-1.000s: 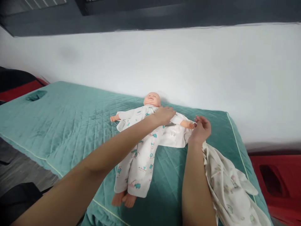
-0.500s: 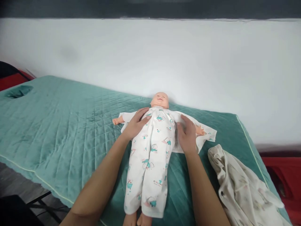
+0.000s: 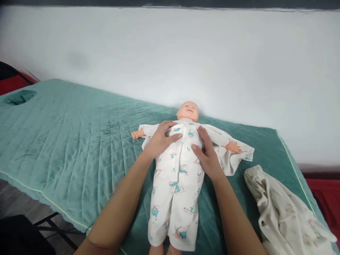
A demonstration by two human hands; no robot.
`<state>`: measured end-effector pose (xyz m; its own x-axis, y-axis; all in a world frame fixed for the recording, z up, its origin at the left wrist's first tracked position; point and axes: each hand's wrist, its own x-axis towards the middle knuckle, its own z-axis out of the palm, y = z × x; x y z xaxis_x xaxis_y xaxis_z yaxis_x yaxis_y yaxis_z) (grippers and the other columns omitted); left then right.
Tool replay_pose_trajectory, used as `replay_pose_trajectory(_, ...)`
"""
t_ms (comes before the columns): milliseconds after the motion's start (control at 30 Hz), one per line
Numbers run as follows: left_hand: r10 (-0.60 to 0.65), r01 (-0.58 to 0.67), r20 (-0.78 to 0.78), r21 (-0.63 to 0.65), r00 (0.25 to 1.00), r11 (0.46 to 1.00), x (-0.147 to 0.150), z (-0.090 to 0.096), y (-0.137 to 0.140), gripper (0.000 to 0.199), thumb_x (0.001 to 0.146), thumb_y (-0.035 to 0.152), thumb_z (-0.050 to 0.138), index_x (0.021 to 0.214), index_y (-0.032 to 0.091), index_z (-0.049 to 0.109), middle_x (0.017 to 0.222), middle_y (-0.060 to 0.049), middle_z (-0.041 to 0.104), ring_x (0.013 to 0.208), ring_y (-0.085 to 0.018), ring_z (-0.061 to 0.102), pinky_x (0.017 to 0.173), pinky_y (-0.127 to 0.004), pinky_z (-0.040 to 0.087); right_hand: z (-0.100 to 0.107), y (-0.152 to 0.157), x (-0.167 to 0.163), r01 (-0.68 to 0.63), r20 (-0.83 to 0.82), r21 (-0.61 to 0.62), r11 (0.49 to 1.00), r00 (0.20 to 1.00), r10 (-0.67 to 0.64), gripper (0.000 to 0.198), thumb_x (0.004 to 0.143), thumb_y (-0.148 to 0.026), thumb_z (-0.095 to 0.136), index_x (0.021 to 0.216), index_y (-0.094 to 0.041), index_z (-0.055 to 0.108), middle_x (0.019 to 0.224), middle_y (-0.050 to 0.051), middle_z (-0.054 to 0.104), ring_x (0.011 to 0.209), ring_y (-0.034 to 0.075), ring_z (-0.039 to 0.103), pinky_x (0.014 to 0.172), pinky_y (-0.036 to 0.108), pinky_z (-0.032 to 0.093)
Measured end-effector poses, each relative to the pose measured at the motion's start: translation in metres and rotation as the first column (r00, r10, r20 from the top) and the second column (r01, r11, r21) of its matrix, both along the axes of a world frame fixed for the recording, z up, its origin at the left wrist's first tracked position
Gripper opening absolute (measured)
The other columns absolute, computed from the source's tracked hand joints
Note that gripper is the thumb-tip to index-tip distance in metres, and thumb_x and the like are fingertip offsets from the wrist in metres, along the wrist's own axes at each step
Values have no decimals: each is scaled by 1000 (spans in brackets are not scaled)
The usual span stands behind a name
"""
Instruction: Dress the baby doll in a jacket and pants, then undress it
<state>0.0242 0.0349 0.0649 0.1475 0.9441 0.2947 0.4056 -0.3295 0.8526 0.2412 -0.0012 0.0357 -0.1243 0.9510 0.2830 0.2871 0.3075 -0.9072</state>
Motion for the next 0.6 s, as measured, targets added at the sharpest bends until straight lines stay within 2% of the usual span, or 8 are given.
replay_pose_trajectory(133, 19, -18, -60, 15, 998, 1000, 2, 3, -1, 35, 86, 35, 72, 116, 23, 60, 120, -4, 63, 115, -21, 57, 102, -36, 46, 0, 0, 2, -32, 46, -6, 999, 998, 32, 64, 95, -46, 60, 154, -38, 36, 167, -2, 24, 156, 21, 18, 129, 49, 15)
replay_pose_trajectory(300, 82, -56, -224, 124, 971, 991, 8, 5, -5, 29, 88, 30, 70, 114, 22, 60, 116, -4, 66, 115, -23, 57, 101, -40, 45, -1, 1, 4, -31, 58, -15, 999, 998, 32, 70, 93, -47, 62, 156, -37, 33, 167, -1, 24, 156, 23, 20, 129, 48, 16)
replay_pose_trajectory(467, 262, -143, -481, 270, 837, 952, 24, 8, -17, 17, 93, 28, 63, 108, 21, 61, 109, -7, 68, 108, -29, 57, 92, -45, 43, 1, 2, 5, -21, 69, -2, 1000, 997, 21, 71, 92, -46, 64, 155, -35, 34, 167, 0, 26, 155, 23, 21, 129, 47, 18)
replay_pose_trajectory(533, 304, -112, -547, 356, 780, 928, 28, 7, -20, 11, 94, 25, 59, 103, 20, 61, 104, -9, 68, 104, -29, 56, 90, -46, 42, 3, 1, 6, -24, 84, 4, 1000, 996, 23, 70, 92, -44, 64, 155, -35, 34, 167, 0, 26, 155, 22, 21, 129, 47, 20)
replay_pose_trajectory(600, 322, -59, -568, 433, 758, 900, 28, 4, -21, 9, 95, 24, 56, 101, 19, 60, 100, -9, 67, 100, -29, 56, 88, -45, 41, 5, -1, 6, -22, 108, 24, 999, 994, 19, 69, 93, -42, 63, 155, -35, 34, 166, 1, 27, 155, 23, 23, 128, 48, 22)
